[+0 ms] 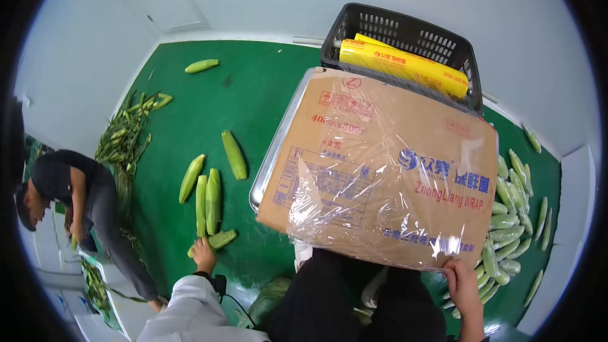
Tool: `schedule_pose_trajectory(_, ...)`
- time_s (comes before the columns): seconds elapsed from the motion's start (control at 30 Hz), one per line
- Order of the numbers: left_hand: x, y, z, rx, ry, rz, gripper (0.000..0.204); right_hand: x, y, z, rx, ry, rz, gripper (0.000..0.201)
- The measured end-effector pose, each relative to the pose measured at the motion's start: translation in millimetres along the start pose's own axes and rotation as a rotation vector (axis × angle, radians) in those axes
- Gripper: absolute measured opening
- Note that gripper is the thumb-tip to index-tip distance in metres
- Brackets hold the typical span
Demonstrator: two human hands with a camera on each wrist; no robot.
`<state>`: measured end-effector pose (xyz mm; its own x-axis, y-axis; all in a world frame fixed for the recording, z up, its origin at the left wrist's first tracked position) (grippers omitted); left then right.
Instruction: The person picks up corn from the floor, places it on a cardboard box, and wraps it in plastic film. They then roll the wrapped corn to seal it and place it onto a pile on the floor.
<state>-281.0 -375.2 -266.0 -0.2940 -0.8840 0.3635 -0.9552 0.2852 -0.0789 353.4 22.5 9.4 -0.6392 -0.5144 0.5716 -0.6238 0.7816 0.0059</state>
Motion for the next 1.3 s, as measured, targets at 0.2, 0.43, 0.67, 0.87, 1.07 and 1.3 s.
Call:
schedule_pose_trajectory(0.2, 3, -44, -40, 0.525, -0.256, 0.146, 0.059, -2, 3, 10, 0.049, 0.003, 0.04, 0.003)
schedule_pose_trajectory(0.43, -55, -78, -225, 0.804, -1.762, -0.117, 0.074, 16, 5, 1, 0.009, -0.111, -0.069, 0.006)
schedule_pose_trajectory(0.67, -304, -246, -496, 0.083, -0.818, 1.437, 0.069, 13, -6, 9, 0.034, -0.189, -0.002, 0.009)
schedule_pose_trajectory(0.87, -397, -308, -476, 0.039, -0.483, 1.668, 0.067, 20, -1, -50, -0.322, 0.297, 0.01, 0.017)
schedule_pose_trajectory(1.07, -369, -278, -460, -0.125, -0.74, 1.388, 0.062, 56, 124, -2, -0.235, -0.255, -0.347, 0.027)
schedule_pose_trajectory(1.3, -279, -219, -412, -0.172, -0.704, 1.295, 0.031, 70, 150, -5, -0.168, -0.349, -0.296, 0.019)
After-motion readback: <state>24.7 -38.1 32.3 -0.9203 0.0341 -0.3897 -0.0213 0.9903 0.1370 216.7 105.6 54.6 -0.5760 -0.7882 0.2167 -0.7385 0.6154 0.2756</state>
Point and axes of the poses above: each hand's wrist, its own y-axis towards the middle knuckle, its own z-axis out of the palm, x = y × z, the point moved 10 cm from there along y, towards the middle knuckle, and after that the axes turned 13 degrees about -z, right-handed, at the moved point
